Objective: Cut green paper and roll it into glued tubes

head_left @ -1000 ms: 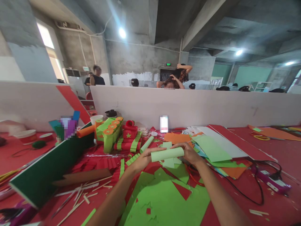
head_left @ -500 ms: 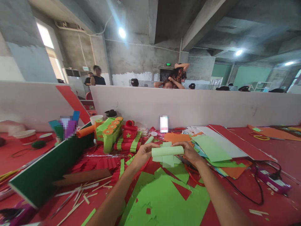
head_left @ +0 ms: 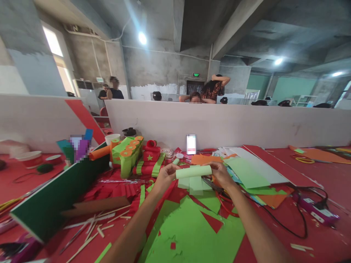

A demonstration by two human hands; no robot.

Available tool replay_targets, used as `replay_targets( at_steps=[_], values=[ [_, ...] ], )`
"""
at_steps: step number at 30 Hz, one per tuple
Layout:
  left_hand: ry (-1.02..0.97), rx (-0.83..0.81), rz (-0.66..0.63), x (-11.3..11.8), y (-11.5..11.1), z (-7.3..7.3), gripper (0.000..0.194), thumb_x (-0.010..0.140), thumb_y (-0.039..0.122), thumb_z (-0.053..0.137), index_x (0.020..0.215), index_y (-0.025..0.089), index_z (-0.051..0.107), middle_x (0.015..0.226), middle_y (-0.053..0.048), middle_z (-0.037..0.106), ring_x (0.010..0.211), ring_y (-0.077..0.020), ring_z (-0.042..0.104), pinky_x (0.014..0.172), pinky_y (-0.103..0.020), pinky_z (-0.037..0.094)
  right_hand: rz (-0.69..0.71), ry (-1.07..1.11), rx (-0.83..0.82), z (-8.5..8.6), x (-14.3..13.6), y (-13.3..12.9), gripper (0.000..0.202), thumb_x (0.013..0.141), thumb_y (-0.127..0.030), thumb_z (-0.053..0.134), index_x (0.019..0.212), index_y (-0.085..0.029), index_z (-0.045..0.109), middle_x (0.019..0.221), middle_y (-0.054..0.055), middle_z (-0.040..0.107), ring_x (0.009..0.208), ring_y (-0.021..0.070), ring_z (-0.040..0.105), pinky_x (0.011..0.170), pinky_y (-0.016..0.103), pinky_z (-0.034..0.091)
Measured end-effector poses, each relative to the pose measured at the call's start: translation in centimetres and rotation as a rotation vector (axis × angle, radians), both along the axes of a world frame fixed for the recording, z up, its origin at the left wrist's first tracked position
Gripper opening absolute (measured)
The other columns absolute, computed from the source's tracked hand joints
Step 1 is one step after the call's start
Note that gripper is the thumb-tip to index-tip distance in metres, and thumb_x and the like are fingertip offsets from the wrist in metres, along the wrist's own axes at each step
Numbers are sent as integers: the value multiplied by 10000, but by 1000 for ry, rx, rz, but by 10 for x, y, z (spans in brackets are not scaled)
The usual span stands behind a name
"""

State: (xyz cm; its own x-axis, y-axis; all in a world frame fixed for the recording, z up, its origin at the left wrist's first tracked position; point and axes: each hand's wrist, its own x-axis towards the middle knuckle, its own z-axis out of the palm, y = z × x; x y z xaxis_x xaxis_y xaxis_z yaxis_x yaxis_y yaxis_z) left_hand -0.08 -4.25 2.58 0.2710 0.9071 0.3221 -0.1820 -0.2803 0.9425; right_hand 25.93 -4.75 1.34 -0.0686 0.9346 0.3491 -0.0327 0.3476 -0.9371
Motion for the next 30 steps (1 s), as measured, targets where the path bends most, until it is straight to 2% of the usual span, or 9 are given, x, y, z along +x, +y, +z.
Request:
replay_targets(
  at_steps=[4,9,18,24,28,30],
  values=[
    [33,-10,16,-1,4,-4,189,677,299,756,751,145,674,650,-11,647,613,-126,552,557,-213,407,-57,4,10,-1,1,2,236,693,-349,741,837,-166,779,610,5,654,480,114,463,479,253,355],
    [44,-17,95,-1,8,-8,178,670,289,723,746,153,636,605,17,604,546,-104,500,528,-211,381,-127,-8,7,-1,3,4,219,674,-345,765,798,-164,759,658,8,670,542,127,498,518,251,370],
    [97,35,157,0,9,-9,189,651,279,704,702,181,551,595,38,526,540,-102,472,512,-206,366,-192,1,-38,-6,6,8,244,621,-351,804,748,-168,704,639,-6,645,566,136,527,538,251,387],
    [158,28,107,2,5,-10,218,649,241,703,756,188,521,637,53,515,570,-101,487,516,-193,376,-162,72,-124,-10,6,11,328,697,-452,768,873,-194,665,731,14,664,596,157,603,483,239,428],
    [202,-15,14,2,7,-16,218,650,200,684,791,192,518,593,57,549,545,-121,540,518,-211,398,-88,127,-178,-10,4,9,392,778,-552,679,995,-228,641,851,40,686,665,190,678,507,263,511],
    [230,-38,-39,2,7,-19,213,654,186,673,798,193,517,573,44,587,547,-141,578,526,-226,414,-52,142,-200,-10,3,8,404,782,-548,683,1036,-239,627,906,49,693,715,204,699,537,276,544]
  ],
)
